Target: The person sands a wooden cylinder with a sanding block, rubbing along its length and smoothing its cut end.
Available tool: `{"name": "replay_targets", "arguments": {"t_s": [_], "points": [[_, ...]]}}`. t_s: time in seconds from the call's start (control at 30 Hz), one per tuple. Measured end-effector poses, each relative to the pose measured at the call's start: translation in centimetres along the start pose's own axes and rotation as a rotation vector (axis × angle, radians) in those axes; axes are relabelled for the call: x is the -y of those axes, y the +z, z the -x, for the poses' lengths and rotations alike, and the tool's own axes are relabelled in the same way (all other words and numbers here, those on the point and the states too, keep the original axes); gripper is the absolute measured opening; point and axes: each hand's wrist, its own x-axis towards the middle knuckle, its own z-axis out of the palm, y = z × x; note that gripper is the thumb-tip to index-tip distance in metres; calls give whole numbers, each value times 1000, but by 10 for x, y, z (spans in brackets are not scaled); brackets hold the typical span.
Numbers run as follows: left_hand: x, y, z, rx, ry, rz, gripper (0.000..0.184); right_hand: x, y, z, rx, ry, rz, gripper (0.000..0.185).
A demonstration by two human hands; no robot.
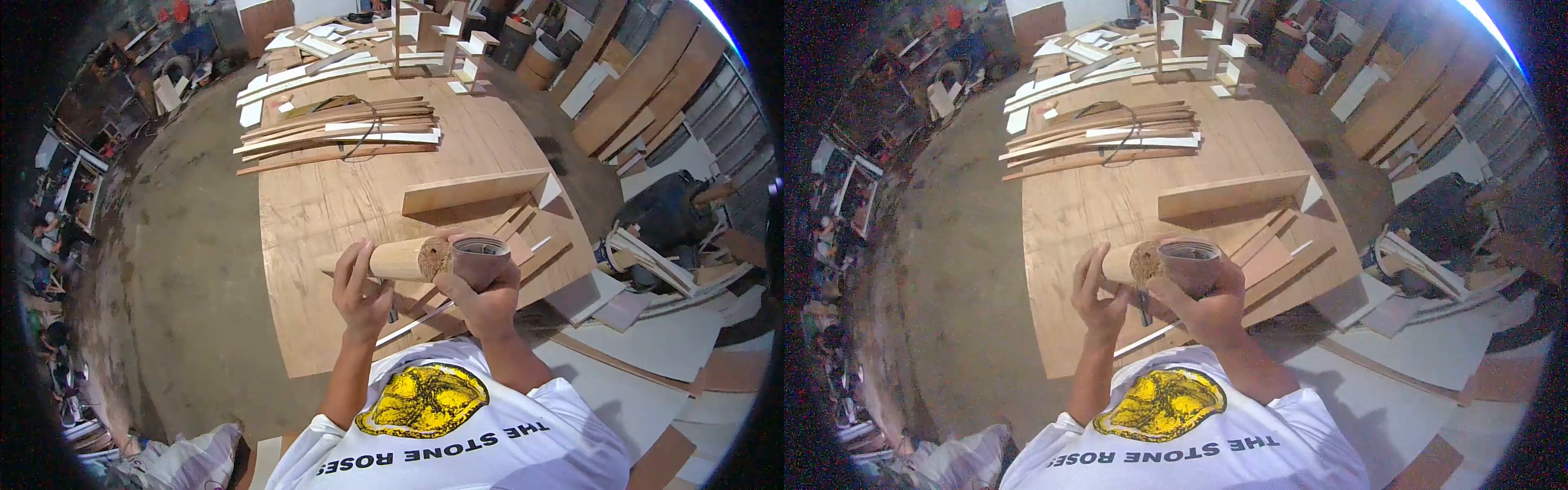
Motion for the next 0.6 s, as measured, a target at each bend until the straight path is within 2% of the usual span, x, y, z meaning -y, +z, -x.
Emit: {"name": "replay_targets", "arguments": {"t_s": [0.13, 0.23, 0.33, 0.6], "points": [[-35, -19, -24, 76, 59, 240, 67, 5, 3, 19, -29, 65, 70, 54], [-37, -31, -32, 184, 185, 253, 69, 7, 7, 27, -47, 45, 66, 54], [-40, -37, -37, 226, 232, 268, 73, 13, 12, 28, -40, -10, 60, 47], [-66, -67, -58, 241, 202, 381, 57, 10, 29, 38, -64, -32, 40, 47]]}}
